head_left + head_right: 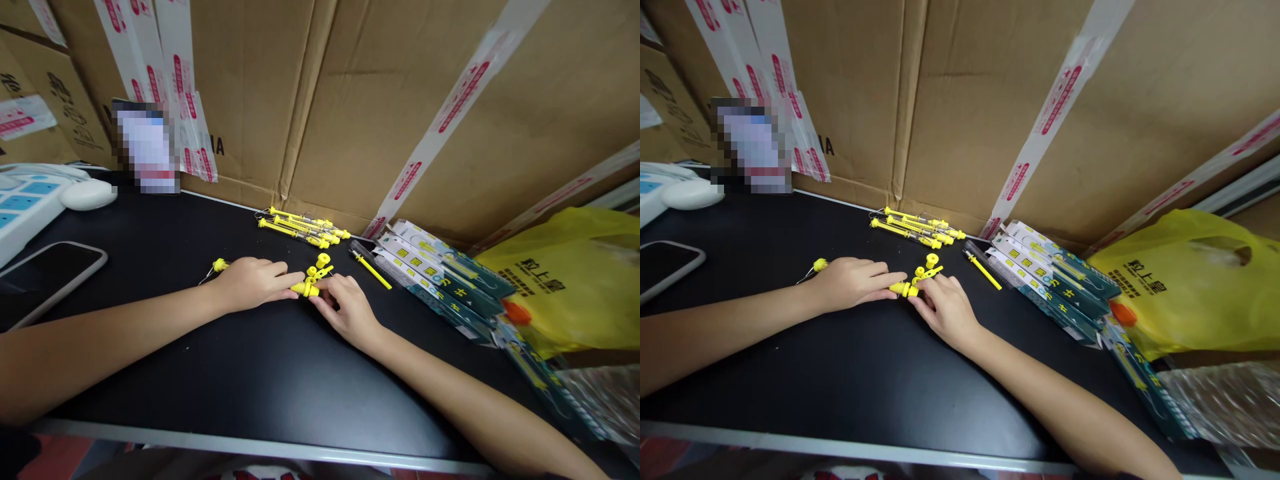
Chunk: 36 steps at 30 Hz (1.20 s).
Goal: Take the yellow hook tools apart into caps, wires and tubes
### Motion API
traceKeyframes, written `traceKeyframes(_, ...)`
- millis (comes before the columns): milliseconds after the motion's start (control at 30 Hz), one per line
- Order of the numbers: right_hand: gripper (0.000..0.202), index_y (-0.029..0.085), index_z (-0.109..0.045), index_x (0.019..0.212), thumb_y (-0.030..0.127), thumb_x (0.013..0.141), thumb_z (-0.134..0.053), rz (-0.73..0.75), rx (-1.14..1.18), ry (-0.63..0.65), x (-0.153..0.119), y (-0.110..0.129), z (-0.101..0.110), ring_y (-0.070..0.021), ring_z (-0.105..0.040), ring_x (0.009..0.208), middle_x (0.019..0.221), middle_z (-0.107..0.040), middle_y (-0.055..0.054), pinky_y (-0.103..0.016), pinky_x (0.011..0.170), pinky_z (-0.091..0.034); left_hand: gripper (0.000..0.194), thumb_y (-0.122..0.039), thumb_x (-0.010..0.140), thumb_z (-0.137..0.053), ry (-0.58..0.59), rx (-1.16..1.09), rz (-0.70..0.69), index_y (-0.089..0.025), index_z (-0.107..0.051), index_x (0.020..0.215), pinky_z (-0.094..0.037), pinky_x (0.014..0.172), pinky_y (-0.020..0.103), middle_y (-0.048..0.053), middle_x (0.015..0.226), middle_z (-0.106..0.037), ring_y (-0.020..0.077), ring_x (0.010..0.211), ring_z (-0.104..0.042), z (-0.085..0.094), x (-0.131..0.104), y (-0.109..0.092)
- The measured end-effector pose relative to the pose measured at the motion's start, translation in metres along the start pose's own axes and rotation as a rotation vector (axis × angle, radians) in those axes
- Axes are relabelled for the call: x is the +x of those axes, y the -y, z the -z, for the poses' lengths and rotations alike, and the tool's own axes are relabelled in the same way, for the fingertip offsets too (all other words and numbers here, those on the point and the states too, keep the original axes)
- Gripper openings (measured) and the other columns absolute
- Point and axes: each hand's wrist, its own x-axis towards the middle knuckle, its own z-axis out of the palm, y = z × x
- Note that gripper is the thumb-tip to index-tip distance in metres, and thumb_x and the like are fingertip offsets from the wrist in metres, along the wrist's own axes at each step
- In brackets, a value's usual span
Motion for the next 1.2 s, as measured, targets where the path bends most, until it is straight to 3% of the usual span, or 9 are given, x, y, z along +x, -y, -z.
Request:
traceKeyframes(167, 0.013, 0.020, -0.049, 0.098, 0.018, 0.086, -0.054, 0.037, 0.013, -0.051, -0.0023, -0.0011, -0.0038, -0.0125, -0.048, 0.059, 0.063, -0.049, 0.004, -0.027, 0.063, -0.033, 0.032, -0.045, 0.094, -0.040, 0.013, -0.001, 0.005, -0.024, -0.059, 0.109, -0.032, 0.049, 0.022, -0.003, 0.072, -0.060, 0.0101, 0.060, -0.058, 0.0000, -0.0003, 0.0001)
traceKeyframes(300, 0.026, 0.018, -0.045, 0.106, 0.029, 0.085, -0.057, -0.032, 0.044, -0.057, -0.0023, 0.0007, -0.0012, -0.0132, -0.049, 0.060, 0.066, -0.050, 0.004, -0.029, 0.065, -0.035, 0.032, -0.045, 0.094, -0.040, 0.002, -0.007, 0.015, -0.024, -0.059, 0.110, -0.031, 0.049, 0.022, -0.002, 0.073, -0.061, 0.0102, 0.061, -0.058, -0.0002, -0.0004, -0.0001)
traceKeyframes(433, 0.015, 0.019, -0.052, 0.093, 0.031, 0.092, -0.045, -0.081, -0.001, 0.017, 0.0004, 0.0026, 0.0032, -0.0161, -0.050, 0.065, 0.069, -0.055, -0.001, -0.030, 0.065, -0.032, 0.033, -0.045, 0.094, -0.040, -0.006, -0.006, 0.012, -0.024, -0.059, 0.108, -0.031, 0.049, 0.022, -0.003, 0.071, -0.060, 0.0106, 0.060, -0.058, 0.0001, -0.0002, -0.0003)
traceKeyframes(533, 0.020, 0.019, -0.056, 0.085, 0.032, 0.093, -0.043, -0.065, -0.028, 0.052, 0.0014, 0.0028, 0.0037, -0.0171, -0.050, 0.069, 0.071, -0.058, -0.003, -0.030, 0.064, -0.031, 0.032, -0.045, 0.094, -0.040, -0.010, -0.007, 0.011, -0.024, -0.060, 0.108, -0.031, 0.049, 0.022, -0.003, 0.071, -0.060, 0.0105, 0.060, -0.058, 0.0001, -0.0002, -0.0004)
traceKeyframes(800, 0.007, 0.019, -0.053, 0.093, 0.025, 0.088, -0.054, -0.005, 0.008, -0.027, -0.0007, -0.0015, -0.0022, -0.0133, -0.049, 0.060, 0.063, -0.052, 0.002, -0.028, 0.063, -0.032, 0.032, -0.045, 0.094, -0.041, 0.007, -0.016, 0.019, -0.024, -0.059, 0.109, -0.033, 0.050, 0.021, -0.002, 0.072, -0.060, 0.0101, 0.061, -0.058, -0.0003, -0.0005, 0.0001)
traceKeyframes(933, 0.012, 0.020, -0.051, 0.097, 0.022, 0.085, -0.055, -0.009, 0.008, -0.066, -0.0003, 0.0000, -0.0019, -0.0139, -0.050, 0.061, 0.062, -0.051, 0.003, -0.028, 0.062, -0.033, 0.033, -0.045, 0.094, -0.040, 0.000, -0.006, 0.012, -0.023, -0.059, 0.109, -0.033, 0.049, 0.022, -0.002, 0.072, -0.060, 0.0100, 0.060, -0.058, 0.0003, 0.0000, -0.0001)
traceKeyframes(1067, 0.022, 0.019, -0.050, 0.102, 0.033, 0.086, -0.055, -0.078, 0.025, -0.023, 0.0003, 0.0033, 0.0023, -0.0153, -0.050, 0.063, 0.067, -0.053, 0.002, -0.029, 0.064, -0.033, 0.033, -0.046, 0.093, -0.041, 0.000, 0.003, 0.018, -0.024, -0.060, 0.109, -0.033, 0.049, 0.023, -0.003, 0.072, -0.061, 0.0107, 0.060, -0.059, 0.0008, 0.0004, -0.0004)
traceKeyframes(1200, 0.017, 0.018, -0.056, 0.090, 0.030, 0.092, -0.045, -0.051, -0.006, 0.022, 0.0017, 0.0044, 0.0048, -0.0164, -0.050, 0.067, 0.068, -0.056, -0.001, -0.030, 0.064, -0.032, 0.033, -0.045, 0.094, -0.039, 0.003, 0.006, 0.008, -0.024, -0.060, 0.109, -0.033, 0.049, 0.022, -0.003, 0.072, -0.060, 0.0097, 0.061, -0.059, 0.0012, 0.0005, -0.0006)
